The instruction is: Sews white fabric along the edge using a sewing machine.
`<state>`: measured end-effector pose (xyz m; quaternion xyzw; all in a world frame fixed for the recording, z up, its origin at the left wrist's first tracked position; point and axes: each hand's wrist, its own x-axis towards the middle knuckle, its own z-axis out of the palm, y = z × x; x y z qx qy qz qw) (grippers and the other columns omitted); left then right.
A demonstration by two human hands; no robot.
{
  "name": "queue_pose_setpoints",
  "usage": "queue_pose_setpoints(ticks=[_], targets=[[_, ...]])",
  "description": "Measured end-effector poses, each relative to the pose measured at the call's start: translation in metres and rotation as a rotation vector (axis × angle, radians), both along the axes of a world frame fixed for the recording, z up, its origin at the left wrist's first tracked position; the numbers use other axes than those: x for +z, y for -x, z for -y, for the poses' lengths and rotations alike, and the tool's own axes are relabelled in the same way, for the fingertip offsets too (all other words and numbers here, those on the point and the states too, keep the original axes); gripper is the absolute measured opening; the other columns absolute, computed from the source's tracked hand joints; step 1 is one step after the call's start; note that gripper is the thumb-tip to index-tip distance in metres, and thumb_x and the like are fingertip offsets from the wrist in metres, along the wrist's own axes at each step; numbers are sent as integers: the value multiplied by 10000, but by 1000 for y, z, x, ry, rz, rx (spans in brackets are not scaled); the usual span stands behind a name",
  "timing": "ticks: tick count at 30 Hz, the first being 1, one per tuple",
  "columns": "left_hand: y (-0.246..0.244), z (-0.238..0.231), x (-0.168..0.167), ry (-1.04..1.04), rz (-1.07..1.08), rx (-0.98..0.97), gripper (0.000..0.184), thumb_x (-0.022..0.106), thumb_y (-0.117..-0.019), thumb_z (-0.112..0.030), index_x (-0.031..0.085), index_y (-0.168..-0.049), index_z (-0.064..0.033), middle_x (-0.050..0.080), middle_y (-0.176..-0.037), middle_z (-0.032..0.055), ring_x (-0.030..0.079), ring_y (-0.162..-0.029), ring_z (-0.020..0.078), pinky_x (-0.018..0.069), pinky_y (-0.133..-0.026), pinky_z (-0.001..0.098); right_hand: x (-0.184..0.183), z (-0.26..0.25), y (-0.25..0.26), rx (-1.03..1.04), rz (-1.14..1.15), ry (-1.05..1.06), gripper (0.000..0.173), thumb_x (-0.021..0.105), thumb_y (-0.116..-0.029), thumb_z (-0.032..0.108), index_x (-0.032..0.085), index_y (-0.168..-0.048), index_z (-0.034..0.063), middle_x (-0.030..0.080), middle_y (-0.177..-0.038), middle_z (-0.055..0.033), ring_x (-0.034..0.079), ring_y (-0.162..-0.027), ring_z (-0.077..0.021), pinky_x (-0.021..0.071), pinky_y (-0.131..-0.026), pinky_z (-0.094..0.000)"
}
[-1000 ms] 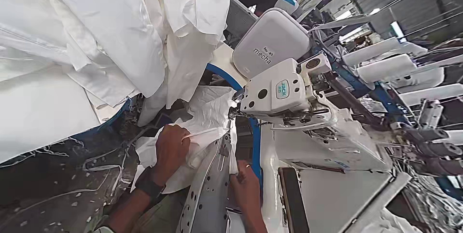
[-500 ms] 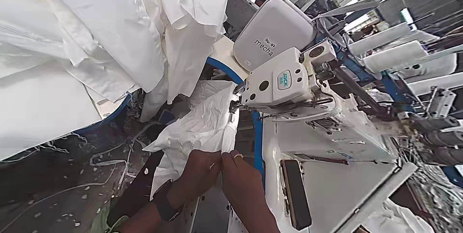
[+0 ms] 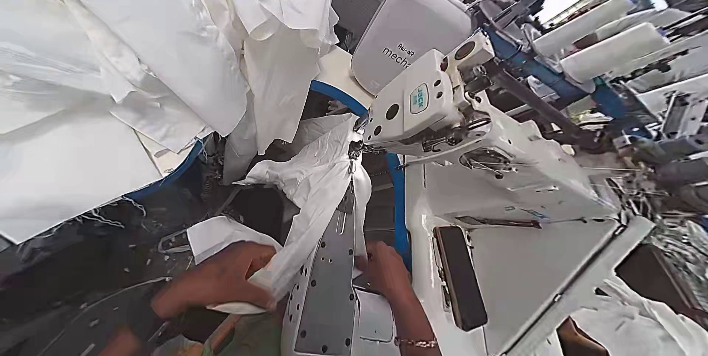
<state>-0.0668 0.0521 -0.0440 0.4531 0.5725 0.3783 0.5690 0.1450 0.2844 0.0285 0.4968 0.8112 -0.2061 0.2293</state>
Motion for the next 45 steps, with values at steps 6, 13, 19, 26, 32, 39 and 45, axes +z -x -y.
queue_pose_setpoints(ticks=[6, 13, 19, 26, 32, 39, 45], targets=[[-38, -75, 44, -214, -156, 569, 302, 646, -991, -268, 674, -1111, 8, 682, -841, 115, 656, -756, 199, 537, -729, 409, 27, 20, -34, -422, -1152, 167, 239, 441, -1005, -4, 667, -945, 40, 718, -737, 34, 685, -634, -24, 595, -619, -203], [-103, -77, 19, -744, -573, 815, 302, 531, -973, -142, 773, -1054, 19, 622, -559, 68, 581, -455, 154, 464, -451, 299, 51, 100, 1, 524, -497, -577, 137, 622, -900, 90, 719, -851, 6, 645, -605, -108, 665, -511, -255, 509, -441, -386], [-82, -111, 14, -741, -395, 900, 256, 561, -985, -151, 781, -962, -22, 690, -649, 55, 628, -559, 79, 501, -551, 235, 61, 75, 20, 523, -354, -539, 218, 658, -908, 202, 698, -787, 25, 639, -639, -114, 675, -562, -286, 485, -440, -412], [-72, -97, 30, -665, -580, 771, 295, 536, -940, -154, 791, -990, -13, 547, -491, 48, 526, -394, 178, 388, -383, 333, 57, 74, 23, 475, -393, -425, 191, 651, -914, 155, 727, -888, -19, 638, -634, -135, 645, -513, -297, 484, -443, -440], [-61, -96, 35, -659, -590, 621, 257, 541, -954, -128, 760, -1022, -12, 558, -525, 73, 582, -443, 239, 444, -414, 397, 24, 51, 28, 555, -595, -619, 250, 549, -928, 202, 706, -821, 39, 650, -735, -95, 663, -652, -255, 522, -555, -376], [-58, -98, 33, -650, -526, 629, 278, 541, -952, -113, 772, -1045, 10, 561, -521, 89, 572, -437, 248, 441, -427, 405, 13, 40, 45, 444, -570, -735, 117, 632, -724, 124, 663, -706, 13, 615, -706, -119, 656, -640, -301, 487, -487, -423], [-58, -104, 33, -555, -402, 659, 334, 523, -979, -104, 744, -1191, 29, 649, -609, 136, 633, -521, 288, 499, -529, 467, 9, 42, 46, 388, -785, -646, 143, 546, -802, 157, 641, -758, 59, 580, -673, -38, 567, -566, -128, 434, -489, -268]])
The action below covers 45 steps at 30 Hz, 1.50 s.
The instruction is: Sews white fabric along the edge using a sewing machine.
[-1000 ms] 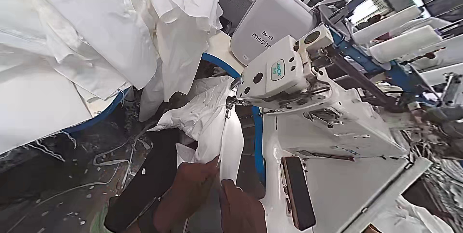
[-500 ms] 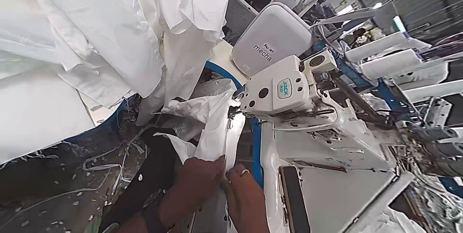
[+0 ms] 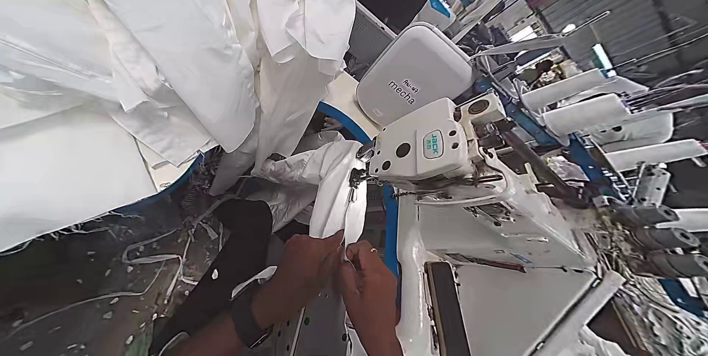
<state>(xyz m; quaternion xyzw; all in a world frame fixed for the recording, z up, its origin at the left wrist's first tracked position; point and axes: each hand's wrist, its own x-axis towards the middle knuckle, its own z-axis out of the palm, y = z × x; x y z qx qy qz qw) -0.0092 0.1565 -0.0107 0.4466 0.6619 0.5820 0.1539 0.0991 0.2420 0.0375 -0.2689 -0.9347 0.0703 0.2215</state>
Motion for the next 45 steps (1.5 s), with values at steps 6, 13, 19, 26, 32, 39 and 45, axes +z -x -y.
queue_pose_setpoints(ticks=[6, 13, 19, 26, 32, 39, 45], targets=[[11, -4, 9, 86, 87, -88, 367, 469, -1037, -113, 680, -1297, 39, 668, -687, 181, 648, -613, 340, 506, -638, 512, 1, 14, 18, -168, 85, -168, 336, 582, -917, 83, 649, -1179, -118, 623, -644, -114, 599, -465, -236, 485, -423, -383], [11, 0, 7, 72, 42, -100, 352, 483, -1032, -118, 704, -1264, 28, 630, -611, 156, 628, -542, 312, 502, -572, 476, 46, 32, -1, -112, 532, -211, 114, 698, -883, 130, 728, -828, 34, 645, -605, -125, 682, -535, -313, 490, -429, -441], [-4, -1, 5, 25, -103, 51, 306, 541, -960, -85, 755, -1160, 3, 619, -570, 126, 648, -511, 307, 506, -488, 465, 27, 31, -5, -52, 173, -334, 158, 658, -886, 128, 770, -861, 20, 700, -692, -101, 689, -578, -220, 525, -491, -324], [12, -9, 10, 38, 53, -83, 245, 505, -983, -71, 720, -917, 26, 634, -642, 155, 658, -606, 313, 501, -584, 488, 5, 26, 1, 18, -63, -427, 191, 620, -883, 132, 787, -833, 53, 612, -638, -68, 600, -584, -158, 460, -536, -226], [-10, -11, -13, -212, 0, 122, 193, 604, -875, -44, 700, -711, -10, 497, -606, 69, 518, -577, 157, 430, -546, 245, -11, 3, 6, 44, -209, -369, 143, 657, -898, 148, 771, -838, 86, 646, -852, -129, 630, -812, -133, 492, -738, -147], [11, -52, -17, -291, -214, 236, 175, 649, -823, -66, 658, -653, -26, 523, -582, 64, 548, -567, 188, 448, -546, 281, -24, -16, 18, 57, -290, -322, 213, 583, -935, 112, 731, -796, 48, 785, -944, -119, 747, -892, -151, 552, -816, -186], [18, -70, -10, -183, -302, 299, 120, 645, -879, -69, 723, -793, -41, 732, -989, 130, 703, -899, 271, 580, -757, 336, -25, -28, 32, -3, -192, -304, 223, 542, -943, 79, 734, -864, -4, 769, -1068, -176, 752, -1011, -284, 587, -865, -333]])
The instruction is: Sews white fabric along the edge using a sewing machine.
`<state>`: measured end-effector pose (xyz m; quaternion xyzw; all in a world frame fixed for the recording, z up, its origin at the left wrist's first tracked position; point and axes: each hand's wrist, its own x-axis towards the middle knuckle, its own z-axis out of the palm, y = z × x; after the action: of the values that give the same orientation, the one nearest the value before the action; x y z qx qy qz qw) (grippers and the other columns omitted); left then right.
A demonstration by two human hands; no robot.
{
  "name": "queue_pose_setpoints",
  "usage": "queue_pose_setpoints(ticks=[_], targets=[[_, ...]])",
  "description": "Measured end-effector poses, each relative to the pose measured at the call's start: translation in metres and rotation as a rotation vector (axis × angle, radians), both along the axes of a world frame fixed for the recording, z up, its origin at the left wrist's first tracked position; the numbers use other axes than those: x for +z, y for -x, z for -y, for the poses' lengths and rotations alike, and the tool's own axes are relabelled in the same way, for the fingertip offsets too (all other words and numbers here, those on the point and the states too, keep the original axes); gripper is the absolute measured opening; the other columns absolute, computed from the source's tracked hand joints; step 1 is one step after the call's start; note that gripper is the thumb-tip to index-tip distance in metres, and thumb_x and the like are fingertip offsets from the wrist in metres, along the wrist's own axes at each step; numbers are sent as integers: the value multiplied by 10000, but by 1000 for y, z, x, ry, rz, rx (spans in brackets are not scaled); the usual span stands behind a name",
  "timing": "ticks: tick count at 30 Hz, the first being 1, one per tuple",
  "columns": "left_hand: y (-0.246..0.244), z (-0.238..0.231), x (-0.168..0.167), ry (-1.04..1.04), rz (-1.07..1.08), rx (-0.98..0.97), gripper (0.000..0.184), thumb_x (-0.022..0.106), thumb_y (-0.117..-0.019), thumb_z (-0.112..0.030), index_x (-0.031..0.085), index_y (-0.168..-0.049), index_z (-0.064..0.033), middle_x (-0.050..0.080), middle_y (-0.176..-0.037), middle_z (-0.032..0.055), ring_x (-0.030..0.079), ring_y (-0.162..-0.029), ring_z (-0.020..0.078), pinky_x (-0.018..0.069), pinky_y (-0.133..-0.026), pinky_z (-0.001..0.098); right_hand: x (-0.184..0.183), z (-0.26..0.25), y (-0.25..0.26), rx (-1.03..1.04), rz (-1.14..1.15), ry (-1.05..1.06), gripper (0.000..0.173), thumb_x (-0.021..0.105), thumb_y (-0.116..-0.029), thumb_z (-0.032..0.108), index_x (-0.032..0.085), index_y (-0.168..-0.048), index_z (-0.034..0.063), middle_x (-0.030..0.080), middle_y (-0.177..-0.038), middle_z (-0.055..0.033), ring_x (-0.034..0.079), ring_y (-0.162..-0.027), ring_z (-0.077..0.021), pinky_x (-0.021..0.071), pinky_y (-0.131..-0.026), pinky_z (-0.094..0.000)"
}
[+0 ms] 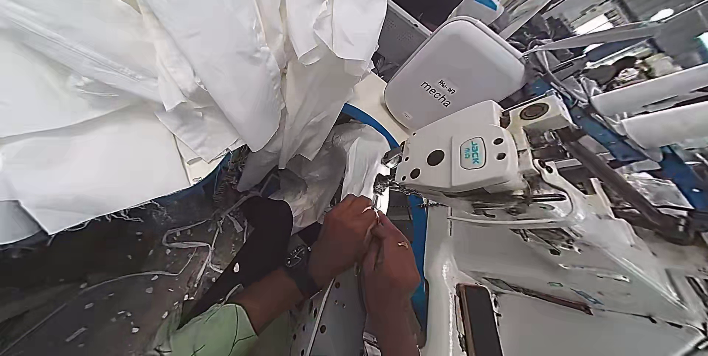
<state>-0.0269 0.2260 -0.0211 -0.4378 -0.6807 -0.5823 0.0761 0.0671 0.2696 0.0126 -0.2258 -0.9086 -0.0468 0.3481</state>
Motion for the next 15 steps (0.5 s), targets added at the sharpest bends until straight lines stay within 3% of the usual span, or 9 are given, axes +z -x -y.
queue_pose_setpoints(ticks=[4, 6, 8, 10, 12, 13, 15], targets=[[18, 17, 22, 5, 47, -139, 155, 625, -896, -21, 775, -926, 6, 754, -987, 160, 727, -896, 295, 583, -806, 394, -2, 9, -2, 6, 38, 16, 236, 550, -915, 89, 746, -928, -41, 745, -1105, -224, 731, -1036, -358, 586, -872, -387], [50, 29, 66, 36, 166, -213, 252, 553, -969, -48, 762, -1088, 26, 758, -991, 170, 738, -932, 279, 578, -846, 435, -6, 15, -2, 17, 68, -12, 223, 556, -898, 86, 757, -906, -11, 753, -1075, -201, 735, -1011, -336, 588, -839, -361], [85, 19, 85, 179, 359, -329, 392, 402, -1083, -166, 693, -1250, 36, 733, -1104, 184, 707, -1033, 266, 557, -930, 459, -8, 19, -2, 22, 105, -19, 216, 550, -889, 68, 759, -890, 11, 755, -1093, -189, 734, -1021, -334, 587, -829, -368], [105, -29, 48, 262, 695, -491, 564, 265, -1139, -319, 671, -1108, 70, 669, -953, 165, 632, -894, 224, 507, -848, 421, -7, 20, -1, 29, 118, -64, 225, 545, -884, 71, 764, -860, 22, 759, -1094, -177, 739, -1002, -334, 594, -794, -374], [115, -79, 7, 245, 1095, -666, 644, 181, -1121, -481, 613, -1031, -11, 594, -814, 28, 564, -697, 90, 476, -669, 269, -7, 19, 0, 21, 106, -98, 228, 547, -870, 83, 765, -821, 34, 766, -1088, -162, 748, -971, -320, 598, -735, -368], [126, -98, 7, 196, 1199, -684, 600, 253, -1116, -487, 622, -1043, -19, 631, -822, 28, 603, -696, 87, 508, -669, 269, -7, 16, 4, 19, 91, -104, 226, 550, -862, 85, 765, -811, 37, 768, -1086, -158, 751, -963, -311, 597, -713, -366], [140, -126, 17, 176, 1155, -591, 301, 532, -1074, -221, 640, -1123, 55, 672, -962, 118, 634, -821, 136, 543, -789, 329, -8, 18, 3, 4, 93, -91, 213, 559, -847, 83, 764, -801, 48, 769, -1087, -148, 750, -962, -295, 591, -699, -353]])
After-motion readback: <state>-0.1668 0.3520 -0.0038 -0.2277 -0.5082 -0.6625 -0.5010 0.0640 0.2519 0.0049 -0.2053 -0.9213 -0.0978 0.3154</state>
